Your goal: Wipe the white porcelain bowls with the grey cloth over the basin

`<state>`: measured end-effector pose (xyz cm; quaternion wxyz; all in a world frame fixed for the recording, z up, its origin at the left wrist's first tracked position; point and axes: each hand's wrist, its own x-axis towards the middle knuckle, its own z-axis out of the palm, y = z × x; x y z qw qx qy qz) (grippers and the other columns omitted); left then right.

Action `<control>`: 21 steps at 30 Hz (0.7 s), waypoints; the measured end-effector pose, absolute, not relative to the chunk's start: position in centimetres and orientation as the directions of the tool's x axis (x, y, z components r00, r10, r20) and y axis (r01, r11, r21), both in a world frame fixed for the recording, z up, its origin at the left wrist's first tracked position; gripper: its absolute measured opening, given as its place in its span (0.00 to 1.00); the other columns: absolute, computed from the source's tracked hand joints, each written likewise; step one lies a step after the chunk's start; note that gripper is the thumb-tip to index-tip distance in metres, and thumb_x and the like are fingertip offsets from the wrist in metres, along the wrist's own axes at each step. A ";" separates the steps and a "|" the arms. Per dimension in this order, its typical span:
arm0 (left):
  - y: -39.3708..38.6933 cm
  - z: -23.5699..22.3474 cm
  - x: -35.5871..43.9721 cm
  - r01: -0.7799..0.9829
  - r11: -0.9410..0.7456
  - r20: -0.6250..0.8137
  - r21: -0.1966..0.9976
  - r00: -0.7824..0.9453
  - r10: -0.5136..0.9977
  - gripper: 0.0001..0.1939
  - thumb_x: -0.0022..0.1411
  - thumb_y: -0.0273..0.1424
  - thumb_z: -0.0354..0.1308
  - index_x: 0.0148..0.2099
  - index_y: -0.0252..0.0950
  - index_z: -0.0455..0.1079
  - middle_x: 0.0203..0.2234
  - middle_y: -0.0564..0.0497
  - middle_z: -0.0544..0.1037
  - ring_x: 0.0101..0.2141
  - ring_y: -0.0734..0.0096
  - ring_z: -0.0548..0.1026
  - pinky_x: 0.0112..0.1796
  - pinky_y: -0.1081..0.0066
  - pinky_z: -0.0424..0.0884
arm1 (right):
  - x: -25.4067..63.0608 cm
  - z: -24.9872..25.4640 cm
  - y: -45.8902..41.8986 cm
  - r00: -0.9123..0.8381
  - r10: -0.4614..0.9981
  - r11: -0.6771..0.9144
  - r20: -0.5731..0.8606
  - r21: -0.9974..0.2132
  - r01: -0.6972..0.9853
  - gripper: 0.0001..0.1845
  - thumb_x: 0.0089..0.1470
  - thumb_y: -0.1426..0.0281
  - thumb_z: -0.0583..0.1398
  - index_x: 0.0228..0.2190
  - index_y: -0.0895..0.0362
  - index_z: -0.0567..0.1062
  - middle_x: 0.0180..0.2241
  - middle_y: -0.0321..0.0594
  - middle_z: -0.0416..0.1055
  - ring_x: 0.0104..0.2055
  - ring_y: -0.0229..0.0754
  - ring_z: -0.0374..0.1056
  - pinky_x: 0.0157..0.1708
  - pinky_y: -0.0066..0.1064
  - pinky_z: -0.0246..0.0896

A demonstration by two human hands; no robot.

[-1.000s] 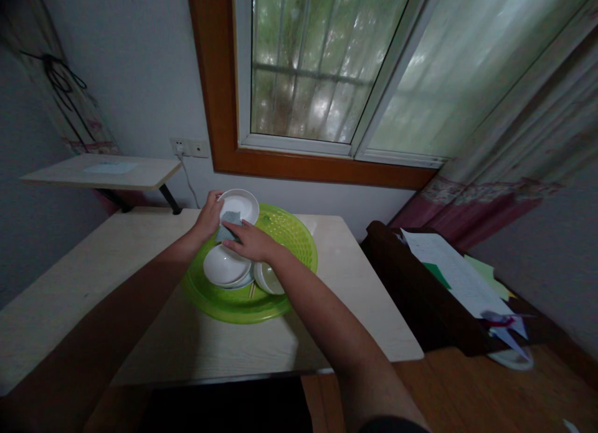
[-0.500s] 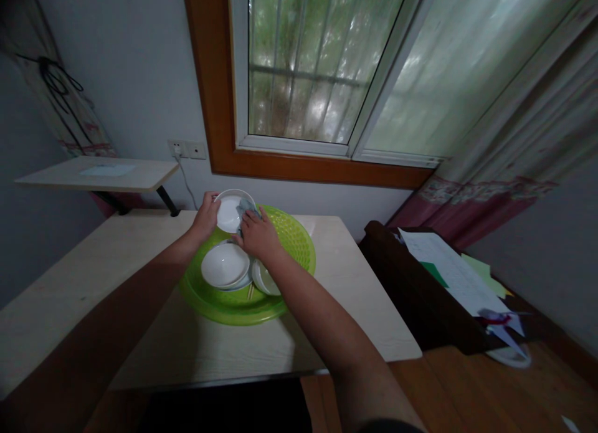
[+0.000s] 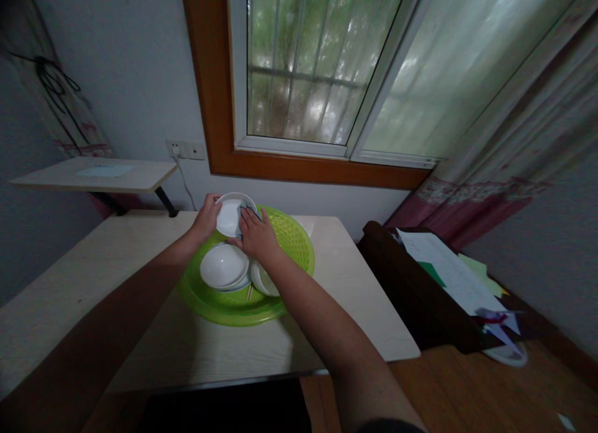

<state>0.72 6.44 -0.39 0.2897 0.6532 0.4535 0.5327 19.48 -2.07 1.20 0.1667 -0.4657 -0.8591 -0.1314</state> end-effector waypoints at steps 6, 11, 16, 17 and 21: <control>6.3 0.0 0.5 0.322 -0.433 0.466 0.842 -0.029 0.884 0.17 0.67 0.40 0.49 0.53 0.37 0.63 0.43 0.42 0.71 0.46 0.55 0.72 0.54 0.52 0.67 | 19.1 1.1 -2.1 -0.573 0.735 0.583 0.362 0.095 0.807 0.35 0.65 0.50 0.56 0.58 0.67 0.72 0.63 0.62 0.66 0.68 0.58 0.60 0.72 0.57 0.27; 6.3 -0.2 0.7 0.316 -0.444 0.476 0.838 -0.026 0.879 0.15 0.67 0.39 0.48 0.52 0.39 0.62 0.44 0.44 0.70 0.47 0.57 0.72 0.55 0.54 0.67 | 18.8 1.1 -2.2 -0.667 0.692 0.687 0.276 0.031 0.726 0.32 0.63 0.61 0.59 0.63 0.65 0.66 0.62 0.58 0.68 0.64 0.54 0.66 0.73 0.53 0.32; 6.1 -0.4 0.9 0.301 -0.479 0.499 0.825 0.009 0.866 0.14 0.67 0.39 0.47 0.52 0.41 0.61 0.46 0.46 0.71 0.49 0.61 0.71 0.55 0.59 0.67 | 18.8 0.8 -1.7 -0.730 0.630 0.772 0.265 -0.117 0.625 0.41 0.60 0.70 0.58 0.70 0.64 0.50 0.66 0.56 0.62 0.67 0.50 0.63 0.73 0.49 0.36; 6.1 -0.4 0.9 0.298 -0.481 0.503 0.824 0.004 0.864 0.14 0.67 0.39 0.47 0.52 0.42 0.61 0.47 0.46 0.71 0.49 0.61 0.71 0.55 0.59 0.67 | 18.7 0.7 -1.7 -0.735 0.622 0.781 0.269 -0.141 0.609 0.44 0.60 0.71 0.58 0.71 0.64 0.47 0.67 0.56 0.61 0.68 0.49 0.61 0.73 0.49 0.36; 6.1 -0.4 0.8 0.303 -0.467 0.498 0.831 -0.027 0.867 0.14 0.67 0.40 0.48 0.52 0.42 0.61 0.46 0.46 0.71 0.49 0.61 0.71 0.55 0.59 0.66 | 18.7 0.8 -1.6 -0.732 0.627 0.778 0.266 -0.174 0.603 0.45 0.59 0.70 0.59 0.71 0.63 0.47 0.68 0.56 0.59 0.68 0.50 0.60 0.72 0.50 0.39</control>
